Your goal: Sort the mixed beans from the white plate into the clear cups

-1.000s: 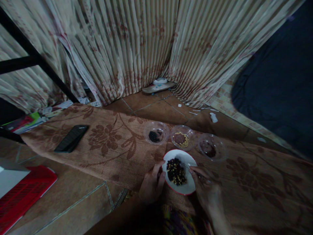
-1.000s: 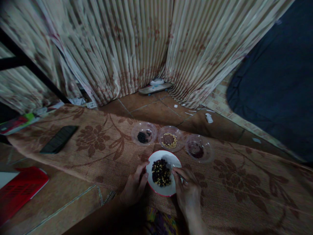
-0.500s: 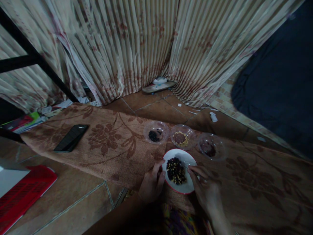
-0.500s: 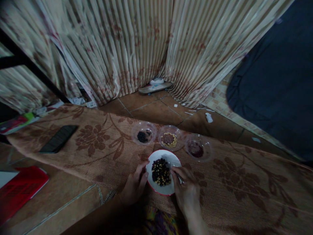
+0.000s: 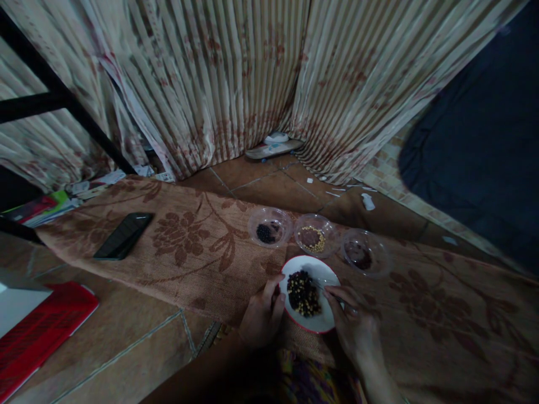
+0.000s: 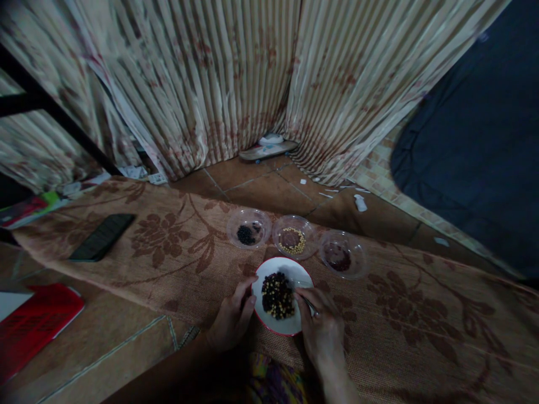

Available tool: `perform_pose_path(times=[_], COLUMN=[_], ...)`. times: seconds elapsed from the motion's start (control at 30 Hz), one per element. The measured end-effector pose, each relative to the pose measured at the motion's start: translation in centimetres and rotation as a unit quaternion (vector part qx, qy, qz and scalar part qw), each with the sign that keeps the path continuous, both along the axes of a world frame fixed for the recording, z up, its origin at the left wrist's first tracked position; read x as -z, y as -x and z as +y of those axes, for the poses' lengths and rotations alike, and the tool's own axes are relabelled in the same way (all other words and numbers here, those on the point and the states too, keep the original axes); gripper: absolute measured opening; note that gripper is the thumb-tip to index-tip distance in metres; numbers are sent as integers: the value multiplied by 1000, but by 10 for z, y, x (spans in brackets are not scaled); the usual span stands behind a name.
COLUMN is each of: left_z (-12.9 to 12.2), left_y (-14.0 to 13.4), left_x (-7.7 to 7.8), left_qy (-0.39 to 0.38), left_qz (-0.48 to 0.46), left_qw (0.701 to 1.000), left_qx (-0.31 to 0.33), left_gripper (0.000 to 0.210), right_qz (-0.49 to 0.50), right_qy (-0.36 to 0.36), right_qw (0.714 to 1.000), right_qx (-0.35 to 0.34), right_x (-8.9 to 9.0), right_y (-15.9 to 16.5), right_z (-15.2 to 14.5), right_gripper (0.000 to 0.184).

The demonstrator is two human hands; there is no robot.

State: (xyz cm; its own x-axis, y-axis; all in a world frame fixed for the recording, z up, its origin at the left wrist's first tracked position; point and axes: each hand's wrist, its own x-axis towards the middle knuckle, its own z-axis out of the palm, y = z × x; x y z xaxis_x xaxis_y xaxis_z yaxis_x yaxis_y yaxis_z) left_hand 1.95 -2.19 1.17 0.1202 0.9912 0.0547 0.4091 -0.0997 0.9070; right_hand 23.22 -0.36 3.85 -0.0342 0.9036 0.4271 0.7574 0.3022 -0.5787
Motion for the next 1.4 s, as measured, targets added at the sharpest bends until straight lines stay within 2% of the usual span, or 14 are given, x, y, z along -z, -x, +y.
perform_pose_path(times=[0.17,0.6,1.13,1.4], left_z=[0,0,0,0], left_y=[0,0,1,1], left_x=[-1,2,2,1], left_qy=[4,8,6,8], left_qz=[3,9,14,19], left_qw=[1000,1000,1000,1000], left_qx=[2,-2,3,0], left_gripper=[37,38,38,39], right_qz=[-1,1,-11,18], right_qy=[21,12,-3,83], right_qw=[1000,1000,1000,996], right_qx=[-3,-3,-2,-23], right_x=[0,6,-1,-17], right_y=[0,-1,0,-8], right_z=[-2,-2,-5,-14], right_gripper=[23,22,23,30])
